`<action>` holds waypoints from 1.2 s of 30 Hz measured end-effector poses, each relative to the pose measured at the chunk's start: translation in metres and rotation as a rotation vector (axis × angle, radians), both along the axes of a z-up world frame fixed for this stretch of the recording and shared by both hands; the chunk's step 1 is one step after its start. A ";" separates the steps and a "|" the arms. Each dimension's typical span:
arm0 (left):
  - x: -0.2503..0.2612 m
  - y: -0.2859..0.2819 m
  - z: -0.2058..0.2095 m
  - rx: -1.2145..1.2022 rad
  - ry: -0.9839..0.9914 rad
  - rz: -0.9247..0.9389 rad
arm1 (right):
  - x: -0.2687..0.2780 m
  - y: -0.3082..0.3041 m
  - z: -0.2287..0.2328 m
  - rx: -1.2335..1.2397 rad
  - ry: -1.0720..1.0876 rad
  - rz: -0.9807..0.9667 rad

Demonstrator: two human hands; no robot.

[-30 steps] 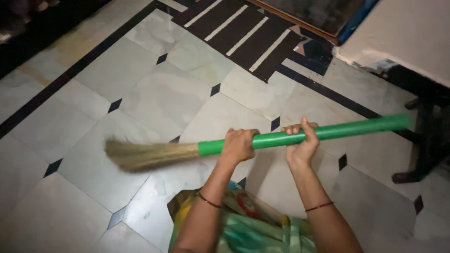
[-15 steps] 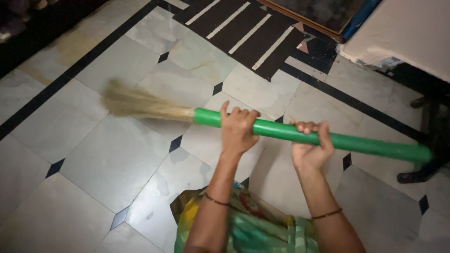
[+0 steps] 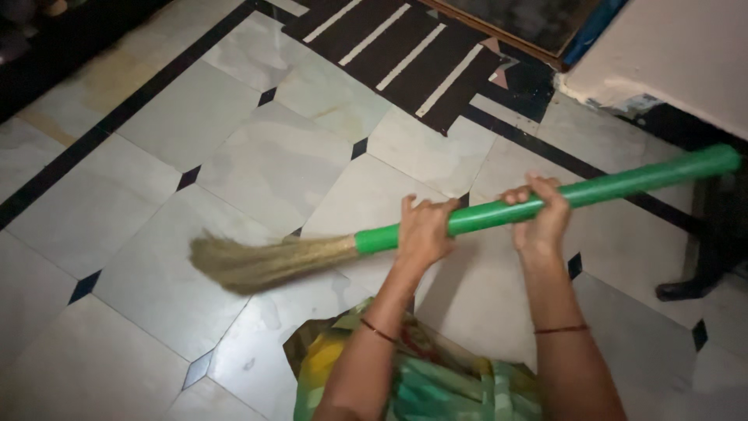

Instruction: The person sweeps the floor with a broom, picks up a cloth to shake it out, and continues sweeping the floor area.

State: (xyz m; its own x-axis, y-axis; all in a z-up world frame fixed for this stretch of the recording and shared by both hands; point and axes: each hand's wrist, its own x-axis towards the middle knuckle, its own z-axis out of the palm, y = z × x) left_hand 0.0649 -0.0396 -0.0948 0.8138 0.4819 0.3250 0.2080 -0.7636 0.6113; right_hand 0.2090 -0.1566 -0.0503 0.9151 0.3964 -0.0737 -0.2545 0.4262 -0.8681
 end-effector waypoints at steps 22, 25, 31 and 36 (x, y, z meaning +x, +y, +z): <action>-0.004 0.041 0.030 0.010 -0.635 0.169 | -0.012 0.024 0.098 0.030 -0.638 0.357; -0.028 0.059 0.052 0.025 -0.696 0.252 | -0.030 0.064 0.068 -0.167 -0.731 0.619; -0.074 0.078 0.076 -0.034 -0.782 0.492 | -0.090 0.101 -0.006 -0.648 -0.893 0.799; -0.102 0.077 0.087 -0.298 -0.965 0.398 | -0.123 0.115 -0.019 -0.576 -1.071 0.707</action>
State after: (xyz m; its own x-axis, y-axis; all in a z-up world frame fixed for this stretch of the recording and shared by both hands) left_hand -0.0373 0.0374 -0.0081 0.0456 0.8201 0.5704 -0.2599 -0.5416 0.7994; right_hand 0.0861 -0.0411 -0.0693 0.2533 0.9432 0.2150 0.6240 0.0106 -0.7814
